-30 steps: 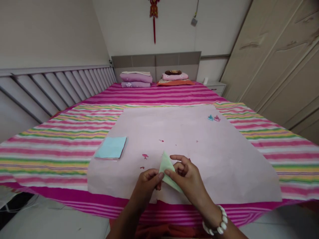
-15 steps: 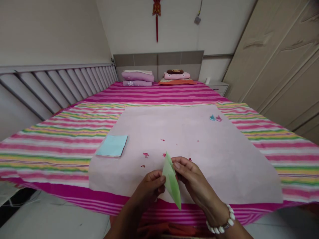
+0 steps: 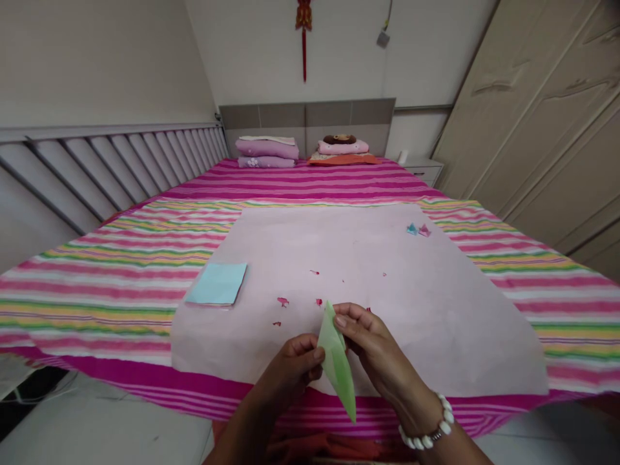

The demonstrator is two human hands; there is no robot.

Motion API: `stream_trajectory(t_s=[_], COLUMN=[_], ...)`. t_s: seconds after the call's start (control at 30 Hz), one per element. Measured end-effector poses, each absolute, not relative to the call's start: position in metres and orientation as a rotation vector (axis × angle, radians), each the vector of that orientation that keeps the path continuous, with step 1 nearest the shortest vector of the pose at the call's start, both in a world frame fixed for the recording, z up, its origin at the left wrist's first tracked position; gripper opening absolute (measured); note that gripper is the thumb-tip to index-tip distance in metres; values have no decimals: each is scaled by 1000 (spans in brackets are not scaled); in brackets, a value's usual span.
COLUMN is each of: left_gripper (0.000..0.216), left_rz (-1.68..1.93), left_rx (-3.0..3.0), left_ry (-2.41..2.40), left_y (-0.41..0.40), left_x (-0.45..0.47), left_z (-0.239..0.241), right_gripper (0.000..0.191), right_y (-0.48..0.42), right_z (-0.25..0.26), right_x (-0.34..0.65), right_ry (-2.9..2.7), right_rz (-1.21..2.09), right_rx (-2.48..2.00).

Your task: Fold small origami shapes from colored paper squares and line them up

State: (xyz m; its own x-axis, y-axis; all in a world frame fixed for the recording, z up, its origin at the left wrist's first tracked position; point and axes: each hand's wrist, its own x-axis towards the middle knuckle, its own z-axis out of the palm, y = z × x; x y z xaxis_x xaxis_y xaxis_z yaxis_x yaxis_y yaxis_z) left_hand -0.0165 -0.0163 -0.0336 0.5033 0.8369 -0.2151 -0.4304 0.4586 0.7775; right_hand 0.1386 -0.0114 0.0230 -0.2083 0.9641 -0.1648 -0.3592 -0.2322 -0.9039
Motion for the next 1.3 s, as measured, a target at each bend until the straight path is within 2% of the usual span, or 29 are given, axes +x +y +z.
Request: stream_trajectory(t_s=[0.73, 0.9, 1.13, 1.3], left_gripper=[35, 35, 36, 36], left_rz=[870, 861, 840, 818], left_rx=[735, 749, 856, 867], left_ry=[657, 713, 824, 835], left_y=[-17, -16, -16, -16], left_x=[-18, -20, -22, -21], left_z=[-37, -39, -41, -40], right_gripper=[22, 36, 20, 20], right_y=[-9, -10, -12, -12], right_z=[21, 19, 18, 21], right_x=[140, 142, 144, 144], right_ry=[-901, -972, -1007, -1036], right_rz=[1610, 1439, 1371, 1399], right_rx=[-963, -947, -922, -935])
